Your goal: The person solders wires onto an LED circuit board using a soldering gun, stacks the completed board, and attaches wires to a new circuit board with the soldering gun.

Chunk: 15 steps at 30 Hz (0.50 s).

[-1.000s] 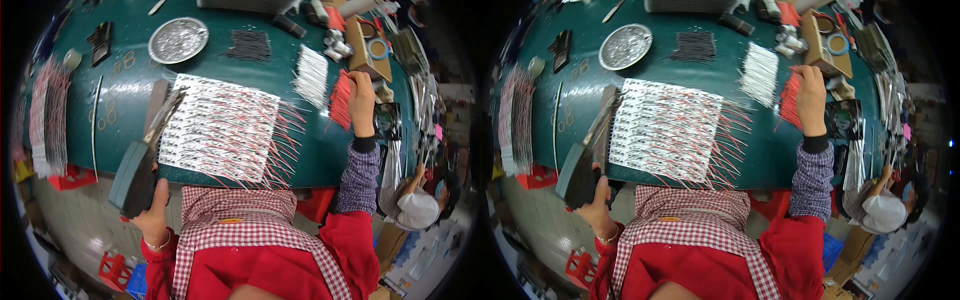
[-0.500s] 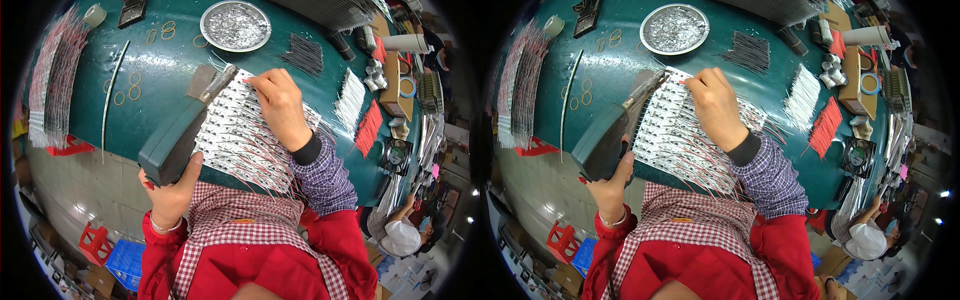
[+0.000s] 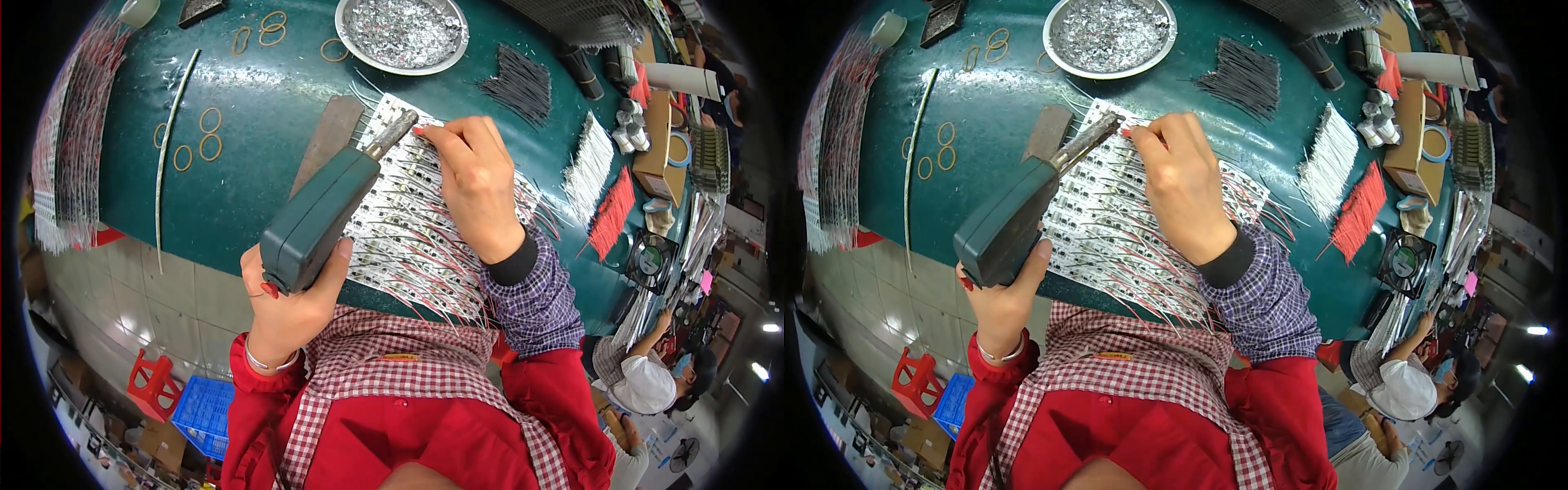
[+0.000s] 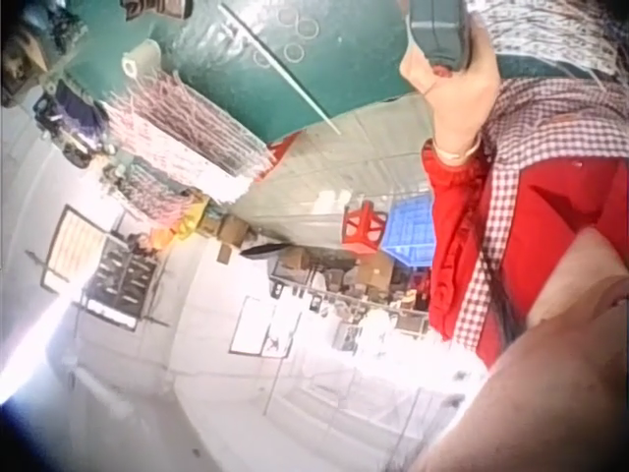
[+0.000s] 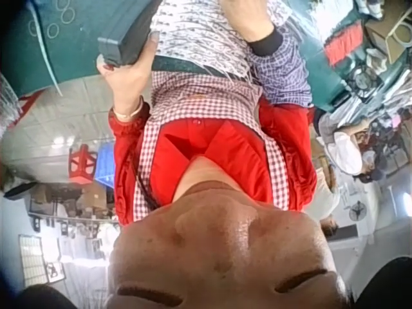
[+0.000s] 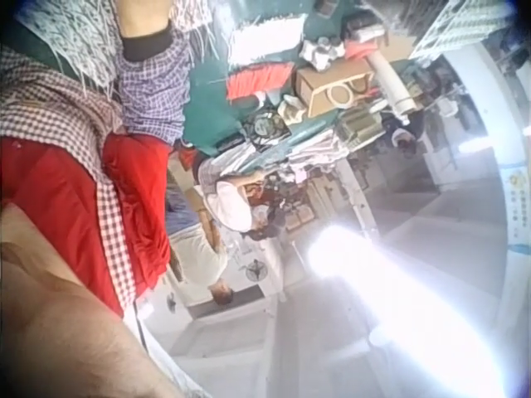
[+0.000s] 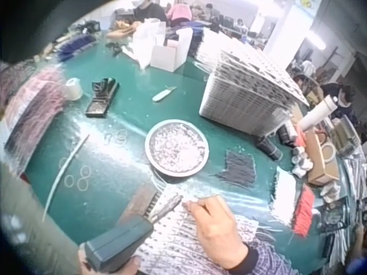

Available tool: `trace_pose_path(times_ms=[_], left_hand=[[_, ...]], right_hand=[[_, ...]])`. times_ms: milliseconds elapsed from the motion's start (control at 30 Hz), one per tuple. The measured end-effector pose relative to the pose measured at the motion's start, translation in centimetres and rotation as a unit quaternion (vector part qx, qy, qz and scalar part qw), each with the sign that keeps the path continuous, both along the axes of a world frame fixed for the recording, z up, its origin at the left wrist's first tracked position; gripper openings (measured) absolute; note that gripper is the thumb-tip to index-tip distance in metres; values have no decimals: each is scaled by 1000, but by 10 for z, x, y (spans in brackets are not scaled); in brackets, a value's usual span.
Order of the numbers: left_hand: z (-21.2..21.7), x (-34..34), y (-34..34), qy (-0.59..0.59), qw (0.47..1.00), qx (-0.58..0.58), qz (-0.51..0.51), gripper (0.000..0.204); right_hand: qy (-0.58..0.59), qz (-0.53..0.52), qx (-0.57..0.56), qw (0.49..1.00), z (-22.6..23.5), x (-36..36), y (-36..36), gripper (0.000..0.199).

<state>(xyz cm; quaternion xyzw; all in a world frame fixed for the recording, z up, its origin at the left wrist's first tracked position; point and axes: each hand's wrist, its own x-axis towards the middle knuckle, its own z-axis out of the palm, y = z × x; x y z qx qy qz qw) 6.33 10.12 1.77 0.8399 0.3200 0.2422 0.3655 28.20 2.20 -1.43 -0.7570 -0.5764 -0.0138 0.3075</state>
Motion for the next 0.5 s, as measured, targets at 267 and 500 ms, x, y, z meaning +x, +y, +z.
trace_pose_path(times_ms=[267,500], left_hand=[[2,7,1,-72,979,-189,32,11],[7,10,3,-71,979,-188,15,9]], right_hand=[[-2,1,-2,1000,1,-2,-1,24],[-13,-1,-3,1000,1,-2,-1,21]])
